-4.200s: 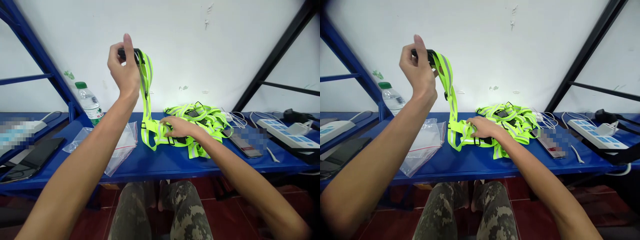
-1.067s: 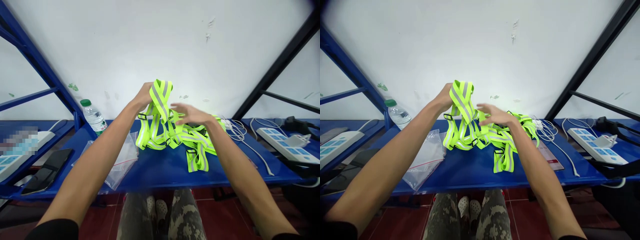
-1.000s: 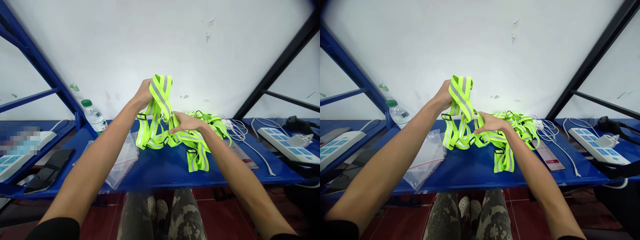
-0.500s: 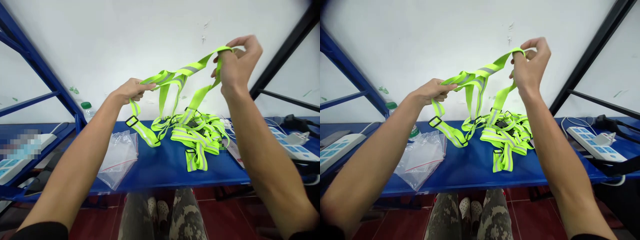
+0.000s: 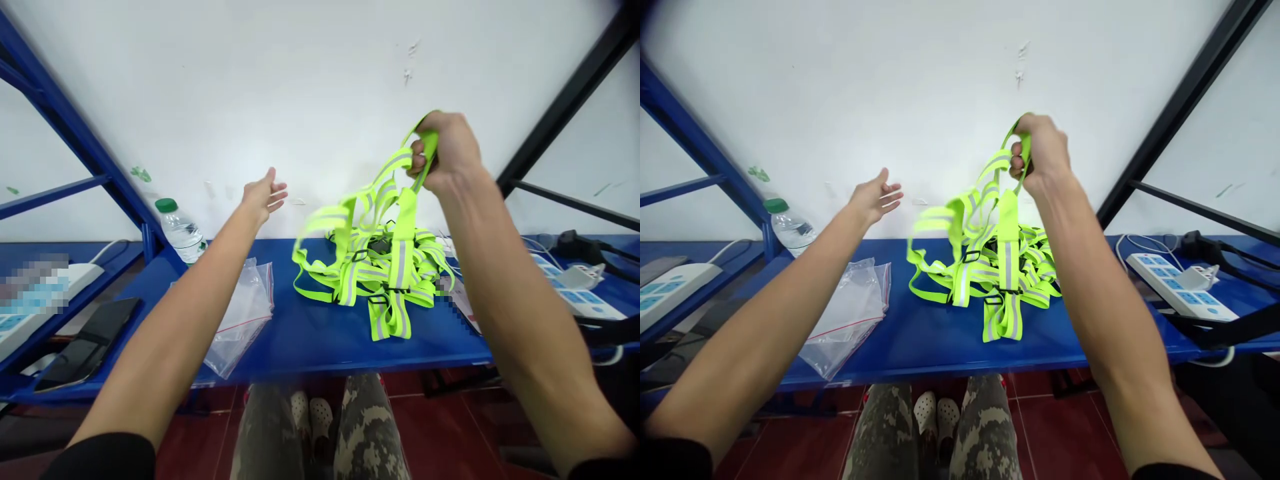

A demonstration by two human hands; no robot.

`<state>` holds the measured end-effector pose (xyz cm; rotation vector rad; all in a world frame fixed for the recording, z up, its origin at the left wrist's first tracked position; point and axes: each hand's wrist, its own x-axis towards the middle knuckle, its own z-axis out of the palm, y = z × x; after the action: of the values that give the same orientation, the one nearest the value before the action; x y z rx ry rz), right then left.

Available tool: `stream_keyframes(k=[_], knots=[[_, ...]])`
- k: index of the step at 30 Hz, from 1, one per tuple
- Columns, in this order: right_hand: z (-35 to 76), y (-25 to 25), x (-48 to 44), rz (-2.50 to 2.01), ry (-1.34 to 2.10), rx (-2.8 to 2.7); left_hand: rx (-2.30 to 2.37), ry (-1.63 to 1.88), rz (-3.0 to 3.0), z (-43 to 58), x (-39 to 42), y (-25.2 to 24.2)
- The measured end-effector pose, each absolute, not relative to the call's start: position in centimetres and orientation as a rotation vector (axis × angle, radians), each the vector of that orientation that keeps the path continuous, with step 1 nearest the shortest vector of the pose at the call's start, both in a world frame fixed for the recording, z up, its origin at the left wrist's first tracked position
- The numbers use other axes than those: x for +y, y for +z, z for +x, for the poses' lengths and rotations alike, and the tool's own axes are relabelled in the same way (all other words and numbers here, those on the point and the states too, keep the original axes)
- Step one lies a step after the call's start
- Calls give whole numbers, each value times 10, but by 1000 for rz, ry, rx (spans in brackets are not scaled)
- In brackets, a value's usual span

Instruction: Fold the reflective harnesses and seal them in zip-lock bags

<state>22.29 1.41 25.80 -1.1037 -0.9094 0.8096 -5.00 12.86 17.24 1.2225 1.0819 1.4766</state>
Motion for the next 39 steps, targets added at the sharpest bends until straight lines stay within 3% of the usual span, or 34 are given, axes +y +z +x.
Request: stream_keyframes(k=[3,9,14,18,23,27,32,35,39], knots=[[212,221,48,-1127,784,-854,1323,1536,1616,-27,102,151],[206,164,73,-1236,907,-1196,963,451,2339,1,7,98],[231,143,32,-1604,673,-1854,939,131,2701,-4,-4,41],[250,111,-4,-1759,688,-2324,988,169,2673,-7,1,25],[255,86,-19,-1635,800,-2321,938,454,2498,-11,5,33],[255,100,-14,-1442,931,-1924,1012,871,1941,-24,23,53],[247,127,-13,-1094,712,-1129,885,1296,1342,-49,41,93],[229,123,-21,-1018,864,-1064,805,1330,1320,-57,37,100],[198,89,-26,-1016,1147,-962,755,1211,1224,-51,26,74]])
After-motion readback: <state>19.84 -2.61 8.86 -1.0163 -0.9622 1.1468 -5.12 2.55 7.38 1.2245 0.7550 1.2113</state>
